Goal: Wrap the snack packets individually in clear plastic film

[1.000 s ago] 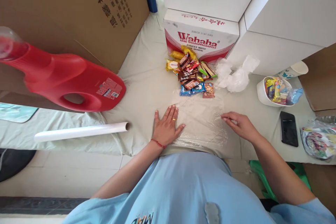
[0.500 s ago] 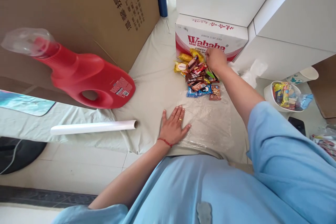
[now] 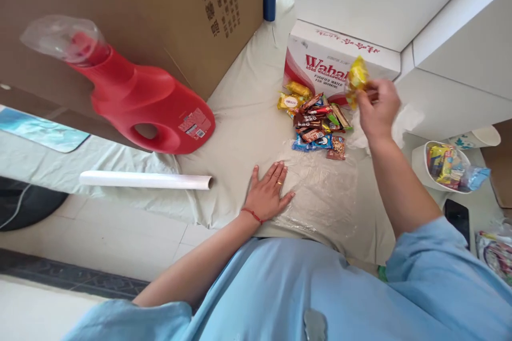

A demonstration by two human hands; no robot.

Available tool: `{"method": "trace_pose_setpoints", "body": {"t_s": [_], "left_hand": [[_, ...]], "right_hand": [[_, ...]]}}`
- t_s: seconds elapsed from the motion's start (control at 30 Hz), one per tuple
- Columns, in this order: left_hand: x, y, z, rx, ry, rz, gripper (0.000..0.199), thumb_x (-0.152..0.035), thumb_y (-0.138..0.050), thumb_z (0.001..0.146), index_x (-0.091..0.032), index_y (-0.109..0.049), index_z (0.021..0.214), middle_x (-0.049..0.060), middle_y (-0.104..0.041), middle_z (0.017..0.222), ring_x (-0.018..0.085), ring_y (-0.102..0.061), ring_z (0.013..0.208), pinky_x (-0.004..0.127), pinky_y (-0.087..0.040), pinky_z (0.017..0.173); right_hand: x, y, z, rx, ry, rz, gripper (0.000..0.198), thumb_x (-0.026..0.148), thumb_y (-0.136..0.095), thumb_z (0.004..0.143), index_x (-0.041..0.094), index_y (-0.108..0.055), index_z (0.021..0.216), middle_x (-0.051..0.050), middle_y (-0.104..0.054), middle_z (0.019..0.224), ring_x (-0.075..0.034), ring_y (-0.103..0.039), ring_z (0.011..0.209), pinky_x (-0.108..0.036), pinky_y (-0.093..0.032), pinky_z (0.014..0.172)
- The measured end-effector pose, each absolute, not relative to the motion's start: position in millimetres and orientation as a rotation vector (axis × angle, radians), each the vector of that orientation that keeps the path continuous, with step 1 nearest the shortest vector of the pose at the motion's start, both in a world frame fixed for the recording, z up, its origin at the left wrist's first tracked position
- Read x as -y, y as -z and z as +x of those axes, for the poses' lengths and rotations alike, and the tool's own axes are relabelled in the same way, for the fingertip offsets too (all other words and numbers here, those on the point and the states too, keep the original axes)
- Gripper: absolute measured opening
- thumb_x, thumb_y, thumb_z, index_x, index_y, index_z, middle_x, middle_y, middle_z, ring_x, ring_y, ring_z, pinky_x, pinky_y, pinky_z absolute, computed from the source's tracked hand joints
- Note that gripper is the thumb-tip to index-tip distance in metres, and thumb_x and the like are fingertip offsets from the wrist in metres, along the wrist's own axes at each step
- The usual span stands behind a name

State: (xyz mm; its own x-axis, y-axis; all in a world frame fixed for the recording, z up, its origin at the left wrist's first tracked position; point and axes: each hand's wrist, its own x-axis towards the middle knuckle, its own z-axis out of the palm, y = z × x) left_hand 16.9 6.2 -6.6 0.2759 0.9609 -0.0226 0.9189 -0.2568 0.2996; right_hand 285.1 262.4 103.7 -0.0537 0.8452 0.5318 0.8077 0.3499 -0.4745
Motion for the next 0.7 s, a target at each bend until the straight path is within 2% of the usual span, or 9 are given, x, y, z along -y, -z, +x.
{"method": "trace_pose_setpoints", "body": {"t_s": [0.1,0.27,0.33,0.37,0.47,0.57,0.63,0.7], "left_hand": [[-6,7,17,-1.728,-0.247,2.289,0.076,-0.062,-0.038,0.106,-0.02,-0.029,0.169,0.014,-0.027,0.175,0.031,-0.028,0.163,0.066,0.008,0.132],[-5,7,16,-1.736,-0.237,2.305,0.077,-0.061,-0.038,0.106,-0.019,-0.028,0.169,0.015,-0.029,0.174,0.032,-0.029,0.163,0.067,0.005,0.132],[-5,7,16,-1.743,-0.237,2.316,0.076,-0.06,-0.038,0.106,-0.018,-0.028,0.169,0.014,-0.029,0.174,0.032,-0.029,0.163,0.067,0.004,0.132],[-5,7,16,-1.744,-0.239,2.322,0.076,-0.059,-0.039,0.106,-0.018,-0.028,0.169,0.014,-0.028,0.174,0.032,-0.029,0.163,0.068,0.003,0.132],[-6,7,16,-1.742,-0.237,2.333,0.075,-0.058,-0.038,0.106,-0.017,-0.029,0.168,0.014,-0.028,0.174,0.031,-0.03,0.163,0.069,0.0,0.132],[-6,7,17,-1.746,-0.235,2.329,0.074,-0.057,-0.038,0.106,-0.018,-0.029,0.168,0.014,-0.028,0.174,0.031,-0.03,0.162,0.069,-0.001,0.132],[-6,7,17,-1.749,-0.24,2.328,0.074,-0.057,-0.039,0.106,-0.019,-0.03,0.169,0.014,-0.028,0.174,0.033,-0.03,0.162,0.068,-0.002,0.132],[-6,7,17,-1.751,-0.25,2.327,0.073,-0.056,-0.04,0.105,-0.021,-0.03,0.169,0.014,-0.029,0.174,0.034,-0.031,0.162,0.068,-0.004,0.132]], "right_hand": [[-180,-109,301,2.082,-0.127,-1.447,0.035,0.053,-0.058,0.101,0.023,-0.071,0.112,-0.009,-0.07,0.101,-0.024,-0.065,0.084,-0.041,-0.055,0.08],[-60,-65,272,2.587,-0.186,-1.429,0.016,0.029,-0.061,0.1,0.019,-0.073,0.101,-0.014,-0.072,0.102,-0.029,-0.061,0.1,-0.041,-0.053,0.086],[-38,-47,258,2.652,-0.216,-1.407,0.019,0.027,-0.065,0.098,0.017,-0.074,0.111,-0.016,-0.072,0.118,-0.032,-0.059,0.112,-0.046,-0.052,0.095],[-32,-41,253,2.653,-0.224,-1.373,0.027,0.03,-0.066,0.098,0.017,-0.073,0.121,-0.017,-0.069,0.13,-0.034,-0.056,0.122,-0.049,-0.05,0.103],[-23,-29,251,2.652,-0.201,-1.274,0.059,0.043,-0.064,0.101,0.015,-0.055,0.153,-0.018,-0.048,0.162,-0.037,-0.036,0.152,-0.06,-0.03,0.125],[-20,-17,256,2.719,-0.199,-1.257,0.063,0.043,-0.056,0.105,0.018,-0.044,0.162,-0.016,-0.04,0.17,-0.036,-0.026,0.16,-0.067,-0.013,0.13],[-22,-10,259,2.751,-0.218,-1.258,0.056,0.034,-0.05,0.108,0.02,-0.045,0.162,-0.015,-0.04,0.17,-0.033,-0.029,0.159,-0.064,-0.015,0.13],[-26,-5,261,2.77,-0.228,-1.246,0.052,0.023,-0.045,0.108,0.021,-0.049,0.16,-0.016,-0.041,0.169,-0.031,-0.036,0.155,-0.059,-0.022,0.129]]}}
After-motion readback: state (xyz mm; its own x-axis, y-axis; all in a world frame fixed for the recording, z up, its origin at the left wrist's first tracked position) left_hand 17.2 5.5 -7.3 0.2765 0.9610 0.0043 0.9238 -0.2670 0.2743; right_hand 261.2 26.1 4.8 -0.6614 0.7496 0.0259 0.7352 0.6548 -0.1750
